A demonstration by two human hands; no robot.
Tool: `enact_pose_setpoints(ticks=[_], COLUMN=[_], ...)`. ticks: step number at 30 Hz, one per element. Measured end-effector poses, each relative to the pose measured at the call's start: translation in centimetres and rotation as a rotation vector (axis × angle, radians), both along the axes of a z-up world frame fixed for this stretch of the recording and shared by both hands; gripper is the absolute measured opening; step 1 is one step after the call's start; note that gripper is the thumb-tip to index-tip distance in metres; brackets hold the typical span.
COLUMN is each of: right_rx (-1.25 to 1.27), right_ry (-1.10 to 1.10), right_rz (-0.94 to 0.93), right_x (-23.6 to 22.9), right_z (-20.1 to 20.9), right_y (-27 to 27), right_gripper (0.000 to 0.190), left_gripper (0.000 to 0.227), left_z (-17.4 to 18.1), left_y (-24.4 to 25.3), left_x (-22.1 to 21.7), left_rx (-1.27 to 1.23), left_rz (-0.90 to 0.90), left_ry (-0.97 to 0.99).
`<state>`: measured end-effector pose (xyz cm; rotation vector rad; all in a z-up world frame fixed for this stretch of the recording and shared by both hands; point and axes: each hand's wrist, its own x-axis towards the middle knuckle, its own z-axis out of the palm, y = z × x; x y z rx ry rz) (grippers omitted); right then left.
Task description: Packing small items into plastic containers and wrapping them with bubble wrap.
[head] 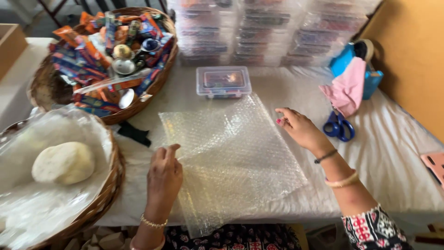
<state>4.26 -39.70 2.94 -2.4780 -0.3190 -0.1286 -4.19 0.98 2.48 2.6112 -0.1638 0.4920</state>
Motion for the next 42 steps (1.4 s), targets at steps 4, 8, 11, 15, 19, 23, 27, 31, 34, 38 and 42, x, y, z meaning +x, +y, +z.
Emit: enact_pose_setpoints(ticks=[4,8,11,15,19,23,27,31,34,38,42], right_rx=[-0.095,-0.037,0.078,0.053,-0.175,-0.316,-0.26,-0.335,-0.282,-0.178,0.27], right_ry=[-0.026,-0.096,-0.061,-0.432,-0.499,-0.496,-0.503,-0.364,-0.406,-0.273,-0.203], right_rz=[0.015,-0.116,-0.176,-0.148,-0.181,-0.127,0.15,0.202,0.112,-0.071,-0.085], right_x=[3.8,2.8,1.2,-1.1,-1.1,-0.7,-0.1,1.0,1.4,2.6,3.4], right_z=[-3.5,-2.4,-0.4,3.3,3.0,2.0,0.3,-2.6,-3.2,-4.2,-6.1], right_y=[1.6,3.7,3.7,3.9,3.7,3.8,4.9,3.5,2.5,1.2,0.2], right_gripper=[0.042,0.037,0.032,0.031,0.035,0.033,0.047,0.065,0.064,0.058,0.051], left_gripper=[0.041,0.038,0.036,0.031,0.036,0.036,0.038,0.03,0.03,0.036,0.036], left_z=[0.5,0.3,0.5,1.2,0.6,-1.0,-1.4,-0.6,-0.6,0.1,-0.6], left_y=[0.0,0.1,0.4,-0.8,-1.7,-0.7,0.5,0.8,0.5,-0.2,-0.3], left_x=[-0.5,-0.2,0.2,0.7,1.2,2.1,2.6,2.2,1.7,1.6,1.7], left_rx=[0.011,-0.02,-0.074,-0.206,-0.022,-0.004,-0.037,-0.078,-0.099,-0.109,-0.107], left_rz=[-0.012,-0.066,-0.117,-0.184,-0.17,-0.14,-0.086,-0.088,-0.072,-0.108,-0.119], left_ry=[-0.047,-0.045,-0.072,-0.051,-0.043,0.008,0.057,0.075,0.094,0.076,0.111])
